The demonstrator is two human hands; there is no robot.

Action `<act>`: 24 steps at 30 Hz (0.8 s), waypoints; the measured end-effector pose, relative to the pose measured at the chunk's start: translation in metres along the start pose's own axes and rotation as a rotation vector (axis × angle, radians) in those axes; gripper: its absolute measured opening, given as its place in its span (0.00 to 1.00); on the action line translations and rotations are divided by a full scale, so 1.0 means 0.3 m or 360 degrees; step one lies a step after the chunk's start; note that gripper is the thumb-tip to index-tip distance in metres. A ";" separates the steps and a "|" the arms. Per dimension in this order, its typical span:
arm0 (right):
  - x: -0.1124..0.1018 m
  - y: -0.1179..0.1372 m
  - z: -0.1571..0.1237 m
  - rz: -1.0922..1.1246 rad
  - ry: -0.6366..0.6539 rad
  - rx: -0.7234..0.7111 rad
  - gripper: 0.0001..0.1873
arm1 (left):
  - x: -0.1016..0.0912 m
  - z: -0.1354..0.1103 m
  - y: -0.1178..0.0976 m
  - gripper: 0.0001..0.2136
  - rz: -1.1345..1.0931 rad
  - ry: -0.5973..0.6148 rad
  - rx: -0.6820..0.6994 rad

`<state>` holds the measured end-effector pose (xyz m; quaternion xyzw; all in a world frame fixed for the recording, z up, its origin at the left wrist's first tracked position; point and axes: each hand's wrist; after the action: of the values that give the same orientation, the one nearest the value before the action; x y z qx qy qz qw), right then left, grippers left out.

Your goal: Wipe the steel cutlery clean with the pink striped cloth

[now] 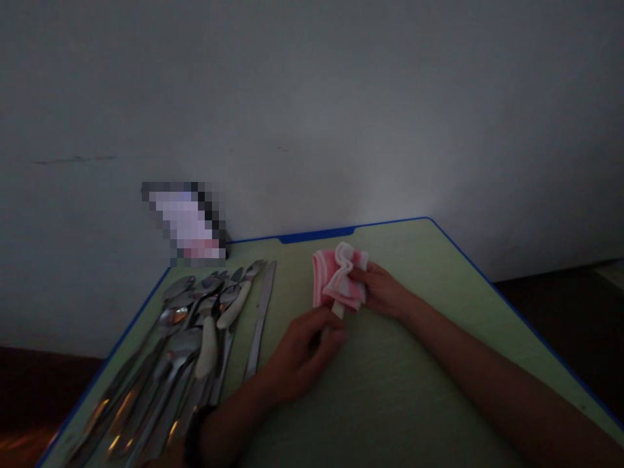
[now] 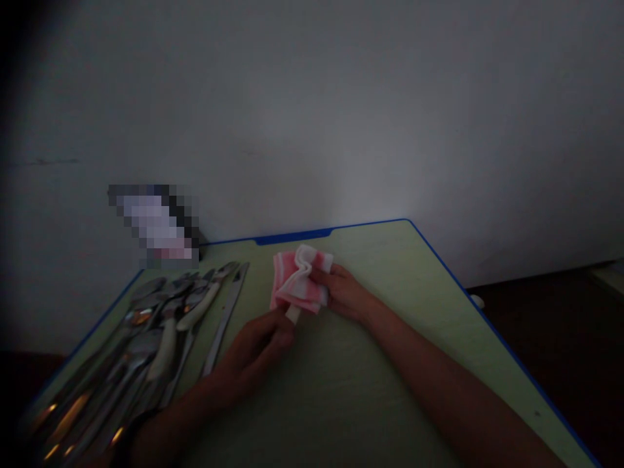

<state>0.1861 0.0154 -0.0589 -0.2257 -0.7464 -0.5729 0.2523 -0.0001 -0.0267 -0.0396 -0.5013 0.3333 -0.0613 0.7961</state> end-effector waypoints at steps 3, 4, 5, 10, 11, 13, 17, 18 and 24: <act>0.005 -0.002 0.003 -0.0017 -0.0095 -0.0009 0.13 | -0.006 -0.003 -0.024 0.04 0.0086 0.0127 0.0079; 0.005 -0.002 0.005 -0.0019 -0.0123 -0.0012 0.14 | -0.008 -0.004 -0.033 0.05 0.0084 0.0158 0.0072; 0.005 -0.001 0.008 -0.0014 -0.0142 -0.0016 0.14 | -0.010 -0.004 -0.042 0.06 0.0075 0.0176 0.0042; -0.001 0.004 0.024 0.0065 -0.0152 -0.0053 0.13 | 0.002 -0.005 -0.044 0.10 -0.0072 0.0095 -0.0163; -0.002 0.004 0.025 0.0074 -0.0149 -0.0061 0.12 | 0.011 -0.005 -0.033 0.10 -0.0129 0.0024 -0.0174; -0.005 0.005 0.024 0.0075 -0.0131 -0.0062 0.11 | 0.029 -0.007 -0.007 0.11 -0.0247 -0.0132 -0.0188; -0.011 0.007 0.018 0.0078 -0.0076 -0.0041 0.10 | 0.041 -0.001 0.021 0.08 -0.0214 -0.0241 -0.0284; -0.012 0.007 0.018 0.0086 -0.0065 -0.0038 0.10 | 0.038 0.002 0.019 0.07 -0.0137 -0.0207 -0.0306; -0.010 0.006 0.016 0.0107 -0.0075 -0.0003 0.12 | 0.016 0.011 -0.015 0.17 0.0106 -0.0017 -0.0305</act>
<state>0.1889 0.0203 -0.0607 -0.2642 -0.7437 -0.5593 0.2536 0.0065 -0.0284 -0.0371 -0.5642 0.3499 -0.0001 0.7478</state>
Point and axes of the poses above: each hand's wrist, its own z-axis towards the middle knuckle, its own x-axis out of the palm, y = z × x, and after that the axes turned 7 degrees about -y, right-handed
